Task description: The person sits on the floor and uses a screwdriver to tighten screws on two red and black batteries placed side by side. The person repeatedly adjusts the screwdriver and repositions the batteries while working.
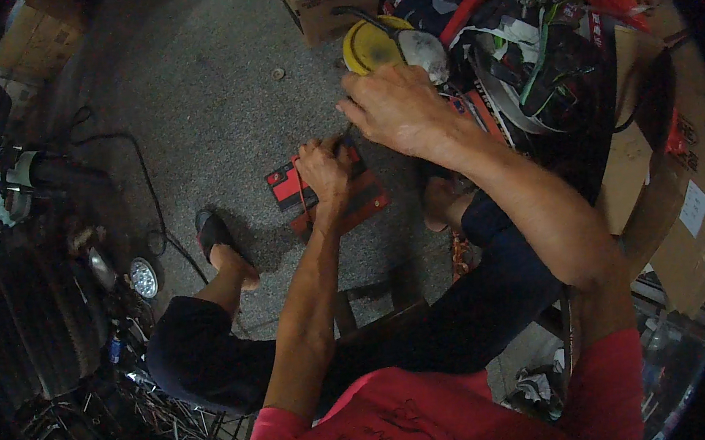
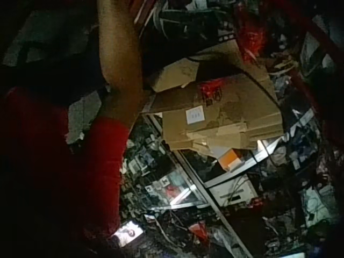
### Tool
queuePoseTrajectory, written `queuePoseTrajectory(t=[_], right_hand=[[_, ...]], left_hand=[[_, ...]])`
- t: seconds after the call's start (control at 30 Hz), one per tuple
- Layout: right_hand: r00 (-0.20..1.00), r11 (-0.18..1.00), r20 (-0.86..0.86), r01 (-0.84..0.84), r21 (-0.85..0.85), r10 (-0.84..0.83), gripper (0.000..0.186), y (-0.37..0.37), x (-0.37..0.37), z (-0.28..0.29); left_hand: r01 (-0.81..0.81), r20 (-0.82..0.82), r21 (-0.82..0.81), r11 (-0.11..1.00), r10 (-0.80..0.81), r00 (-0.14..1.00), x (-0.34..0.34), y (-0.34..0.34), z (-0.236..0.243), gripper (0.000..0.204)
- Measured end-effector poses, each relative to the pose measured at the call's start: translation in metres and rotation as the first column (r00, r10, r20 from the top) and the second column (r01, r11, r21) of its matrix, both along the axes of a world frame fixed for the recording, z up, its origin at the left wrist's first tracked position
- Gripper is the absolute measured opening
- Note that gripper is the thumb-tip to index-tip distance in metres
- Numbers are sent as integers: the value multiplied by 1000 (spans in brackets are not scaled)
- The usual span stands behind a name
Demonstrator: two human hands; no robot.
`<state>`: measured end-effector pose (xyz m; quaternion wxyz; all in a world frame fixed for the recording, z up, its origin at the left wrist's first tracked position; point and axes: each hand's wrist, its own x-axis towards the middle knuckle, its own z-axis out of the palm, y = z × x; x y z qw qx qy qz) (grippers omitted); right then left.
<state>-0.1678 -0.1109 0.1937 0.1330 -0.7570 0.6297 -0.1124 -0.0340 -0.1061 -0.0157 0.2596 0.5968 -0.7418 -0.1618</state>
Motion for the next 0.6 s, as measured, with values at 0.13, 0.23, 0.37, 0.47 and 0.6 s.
queuePoseTrajectory(t=[0.13, 0.23, 0.37, 0.47, 0.6], right_hand=[[999, 988, -24, -45, -151, 42, 23, 1, -1, -11], [1000, 995, 0, -27, -93, 27, 22, 0, 1, -7], [999, 997, 10, -34, -63, 35, 19, -1, 0, -6], [998, 998, 10, -69, -13, 69, 17, -1, 5, -3], [992, 988, 44, -116, -104, 121, 17, -1, 9, -10]], left_hand=[[-24, -5, 49, 999, 24, 1000, -4, 0, 7, 21], [-35, -118, -114, 993, 22, 993, -2, 0, 0, 23], [-29, -22, 28, 999, 30, 999, -4, 1, 3, 19], [-34, -15, 4, 999, 34, 999, -3, 2, 5, 19], [3, -114, 10, 1000, -2, 993, 4, 4, 3, 20]])
